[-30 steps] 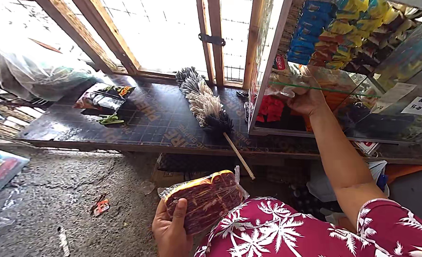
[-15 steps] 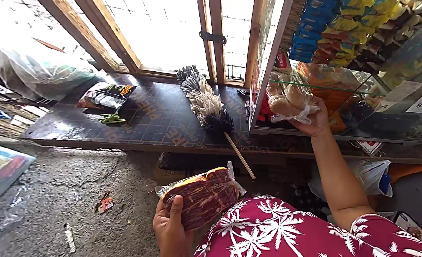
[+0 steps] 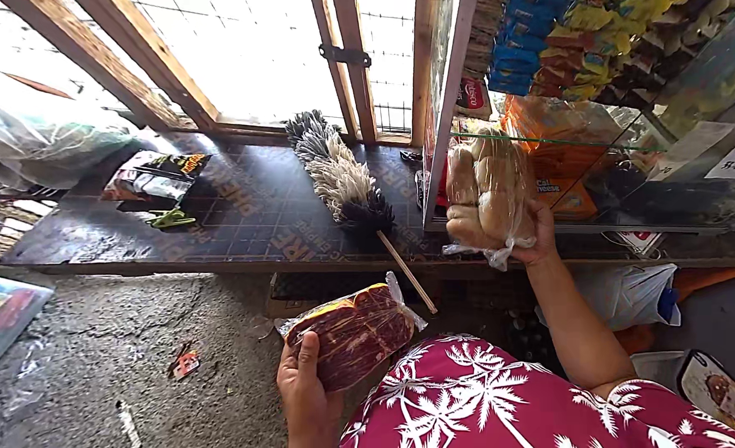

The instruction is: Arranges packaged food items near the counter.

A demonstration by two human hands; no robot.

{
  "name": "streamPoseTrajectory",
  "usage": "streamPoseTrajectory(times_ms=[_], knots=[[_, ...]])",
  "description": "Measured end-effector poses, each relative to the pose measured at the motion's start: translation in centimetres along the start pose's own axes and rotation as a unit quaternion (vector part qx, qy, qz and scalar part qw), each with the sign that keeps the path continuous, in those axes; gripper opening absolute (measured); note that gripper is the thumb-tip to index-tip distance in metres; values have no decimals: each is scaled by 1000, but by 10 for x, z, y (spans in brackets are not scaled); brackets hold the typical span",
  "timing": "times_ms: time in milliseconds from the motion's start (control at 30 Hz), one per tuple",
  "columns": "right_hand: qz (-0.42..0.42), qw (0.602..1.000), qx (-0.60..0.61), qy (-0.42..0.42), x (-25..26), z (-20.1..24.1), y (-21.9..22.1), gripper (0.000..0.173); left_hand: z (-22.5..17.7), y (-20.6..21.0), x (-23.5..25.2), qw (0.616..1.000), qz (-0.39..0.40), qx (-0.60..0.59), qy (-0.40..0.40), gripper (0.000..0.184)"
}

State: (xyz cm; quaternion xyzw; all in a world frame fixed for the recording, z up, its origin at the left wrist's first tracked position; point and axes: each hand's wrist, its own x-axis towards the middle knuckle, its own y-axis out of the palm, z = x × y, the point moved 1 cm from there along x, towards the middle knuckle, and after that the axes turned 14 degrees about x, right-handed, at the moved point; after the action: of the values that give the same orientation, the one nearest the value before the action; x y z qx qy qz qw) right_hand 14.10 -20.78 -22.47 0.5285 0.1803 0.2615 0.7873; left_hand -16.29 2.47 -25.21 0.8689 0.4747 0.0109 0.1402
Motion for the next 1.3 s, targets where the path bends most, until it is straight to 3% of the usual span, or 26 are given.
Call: streamPoseTrajectory(times_ms=[200,433,600,700,900,1000,1200,1300], knots=[[13,999,38,21,-12,-10,-17,38,0,9,7,1000,12,-4,-10,20],[36,999,4,9,-40,-3,-34,33,-11,8,36,1000,-1,-4,7,24],[58,996,-54,-30,-74,1,-36,23,-21,12,75,994,-107,31,-5,30],[56,994,-87,-47,-96,6,-30,20,-14,15,110,986,-162,24,34,39],[87,982,-154,-59,-124,20,-11,21,-1,23,155,982,-176,49,55,49],[70,988,-122,-61,-133,24,-8,19,4,23,173,968,-209,125,65,60],[145,984,-73,-70,-139,36,21,24,-10,39,183,939,-245,237,56,69],[178,974,-83,-109,-151,56,45,25,-18,45,170,893,-301,307,132,69]])
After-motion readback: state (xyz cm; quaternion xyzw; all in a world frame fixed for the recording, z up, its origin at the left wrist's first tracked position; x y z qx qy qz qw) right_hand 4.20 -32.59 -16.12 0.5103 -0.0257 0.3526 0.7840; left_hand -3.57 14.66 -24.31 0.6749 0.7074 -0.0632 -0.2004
